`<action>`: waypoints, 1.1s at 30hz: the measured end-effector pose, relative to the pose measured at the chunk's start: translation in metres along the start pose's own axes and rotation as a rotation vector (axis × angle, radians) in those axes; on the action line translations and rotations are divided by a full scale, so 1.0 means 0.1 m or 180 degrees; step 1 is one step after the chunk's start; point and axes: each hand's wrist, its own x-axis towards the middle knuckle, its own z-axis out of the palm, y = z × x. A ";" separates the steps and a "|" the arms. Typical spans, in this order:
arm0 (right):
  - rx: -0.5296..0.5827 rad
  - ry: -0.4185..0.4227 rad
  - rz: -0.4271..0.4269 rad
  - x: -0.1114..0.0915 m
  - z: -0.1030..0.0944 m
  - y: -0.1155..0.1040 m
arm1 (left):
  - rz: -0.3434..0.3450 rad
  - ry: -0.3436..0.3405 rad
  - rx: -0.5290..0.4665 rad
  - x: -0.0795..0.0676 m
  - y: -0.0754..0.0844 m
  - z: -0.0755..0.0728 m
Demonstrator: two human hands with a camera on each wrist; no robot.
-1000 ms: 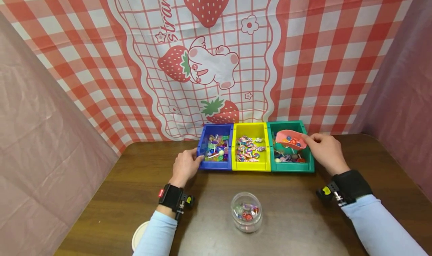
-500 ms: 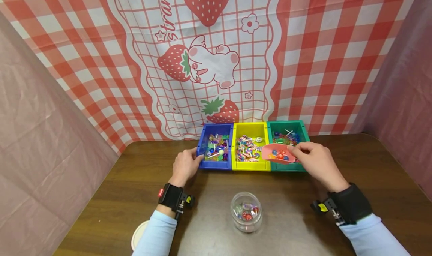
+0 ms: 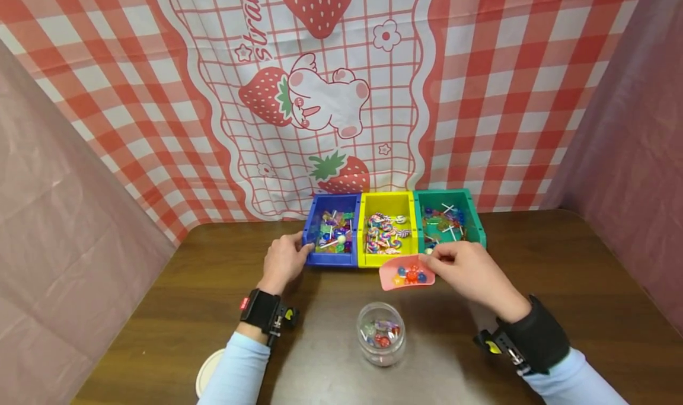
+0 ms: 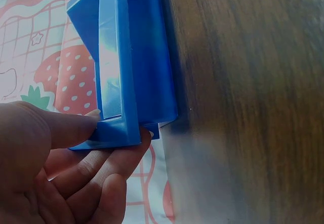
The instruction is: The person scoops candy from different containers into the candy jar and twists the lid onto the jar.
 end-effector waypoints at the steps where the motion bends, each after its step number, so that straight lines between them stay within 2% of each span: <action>1: -0.0011 0.0004 -0.0053 -0.02 0.00 -0.02 | 0.0004 -0.0008 -0.0001 0.00 0.01 0.00; 6: -0.0055 -0.0072 -0.0315 -0.07 0.02 -0.10 | -0.0028 -0.0007 0.0018 -0.01 0.01 0.02; 13: -0.0242 -0.0163 -0.0433 -0.12 0.02 -0.20 | 0.0005 -0.0005 -0.0005 0.00 0.00 0.03; 23: -0.0517 -0.0251 -0.0421 -0.17 0.03 -0.31 | -0.0040 -0.0014 -0.0011 0.02 0.00 0.03; 33: -0.0928 -0.0102 -0.0444 -0.21 0.07 -0.40 | -0.0062 -0.0015 -0.0007 0.02 -0.01 0.04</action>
